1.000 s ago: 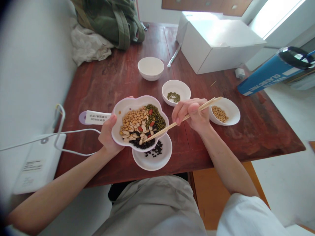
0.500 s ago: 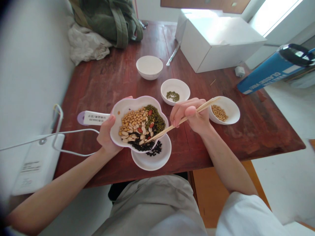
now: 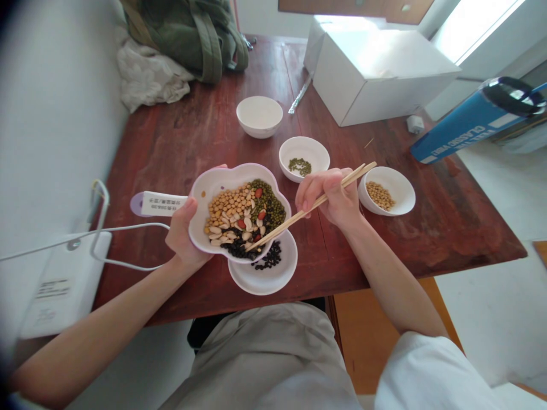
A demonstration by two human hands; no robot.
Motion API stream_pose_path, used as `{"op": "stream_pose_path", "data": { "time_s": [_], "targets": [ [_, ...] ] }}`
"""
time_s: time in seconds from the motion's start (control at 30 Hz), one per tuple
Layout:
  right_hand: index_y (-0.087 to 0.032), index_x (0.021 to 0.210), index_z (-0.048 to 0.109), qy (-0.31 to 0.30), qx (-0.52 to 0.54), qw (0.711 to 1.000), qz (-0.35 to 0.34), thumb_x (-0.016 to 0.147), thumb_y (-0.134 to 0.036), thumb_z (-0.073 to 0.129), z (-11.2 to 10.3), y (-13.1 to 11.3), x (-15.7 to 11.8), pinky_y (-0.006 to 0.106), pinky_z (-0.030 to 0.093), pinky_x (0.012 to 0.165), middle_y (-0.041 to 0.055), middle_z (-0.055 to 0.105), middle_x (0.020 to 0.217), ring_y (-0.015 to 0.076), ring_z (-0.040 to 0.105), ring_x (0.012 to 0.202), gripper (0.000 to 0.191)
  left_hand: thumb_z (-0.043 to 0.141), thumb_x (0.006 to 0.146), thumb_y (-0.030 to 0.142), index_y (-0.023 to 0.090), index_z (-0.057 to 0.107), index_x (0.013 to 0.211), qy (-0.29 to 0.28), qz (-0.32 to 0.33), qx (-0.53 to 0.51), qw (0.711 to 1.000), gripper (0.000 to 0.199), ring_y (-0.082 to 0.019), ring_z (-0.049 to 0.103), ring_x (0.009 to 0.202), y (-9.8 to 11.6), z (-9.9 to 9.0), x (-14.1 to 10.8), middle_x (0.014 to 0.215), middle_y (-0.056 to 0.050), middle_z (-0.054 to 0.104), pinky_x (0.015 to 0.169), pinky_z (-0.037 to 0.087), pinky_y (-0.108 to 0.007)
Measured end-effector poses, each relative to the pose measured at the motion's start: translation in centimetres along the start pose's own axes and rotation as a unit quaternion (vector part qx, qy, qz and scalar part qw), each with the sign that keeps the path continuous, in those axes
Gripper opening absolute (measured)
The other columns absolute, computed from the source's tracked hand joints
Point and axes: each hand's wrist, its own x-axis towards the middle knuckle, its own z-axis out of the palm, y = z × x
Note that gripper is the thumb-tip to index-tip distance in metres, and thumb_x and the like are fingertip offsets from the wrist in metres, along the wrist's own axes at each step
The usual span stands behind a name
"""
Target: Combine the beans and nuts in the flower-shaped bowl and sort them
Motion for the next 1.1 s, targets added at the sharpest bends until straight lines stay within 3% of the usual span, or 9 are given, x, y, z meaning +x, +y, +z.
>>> {"op": "stream_pose_path", "data": {
  "time_s": [0.4, 0.83, 1.1],
  "targets": [
    [-0.020, 0.057, 0.077, 0.011, -0.002, 1.000, 0.012, 0.106, -0.068, 0.062, 0.40, 0.06, -0.10, 0.028, 0.045, 0.040, 0.0075, 0.065, 0.051, 0.0158, 0.059, 0.042, 0.070, 0.076, 0.094, 0.056, 0.024, 0.081, 0.117, 0.009, -0.002, -0.015, 1.000, 0.039, -0.043, 0.059, 0.152, -0.49, -0.74, 0.09, 0.132, -0.010, 0.081, 0.125, 0.053, -0.058],
    [-0.023, 0.054, 0.075, 0.048, 0.012, 0.999, 0.013, 0.105, -0.071, 0.061, 0.38, 0.32, -0.03, 0.029, 0.038, 0.035, 0.0060, 0.061, 0.048, 0.0164, 0.058, 0.041, 0.071, 0.073, 0.095, 0.058, 0.025, 0.082, 0.123, 0.022, 0.005, 0.004, 1.000, 0.044, -0.044, 0.055, 0.155, -0.58, -0.71, 0.05, 0.133, -0.010, 0.081, 0.125, 0.054, -0.060],
    [-0.022, 0.053, 0.072, 0.025, 0.029, 0.999, 0.028, 0.103, -0.074, 0.063, 0.38, 0.73, -0.20, 0.028, 0.042, 0.038, 0.0056, 0.062, 0.049, 0.0155, 0.059, 0.042, 0.072, 0.073, 0.094, 0.061, 0.027, 0.081, 0.123, 0.020, -0.002, 0.020, 1.000, 0.046, -0.043, 0.054, 0.157, -0.65, -0.45, 0.07, 0.135, -0.008, 0.080, 0.126, 0.052, -0.054]
  ]
}}
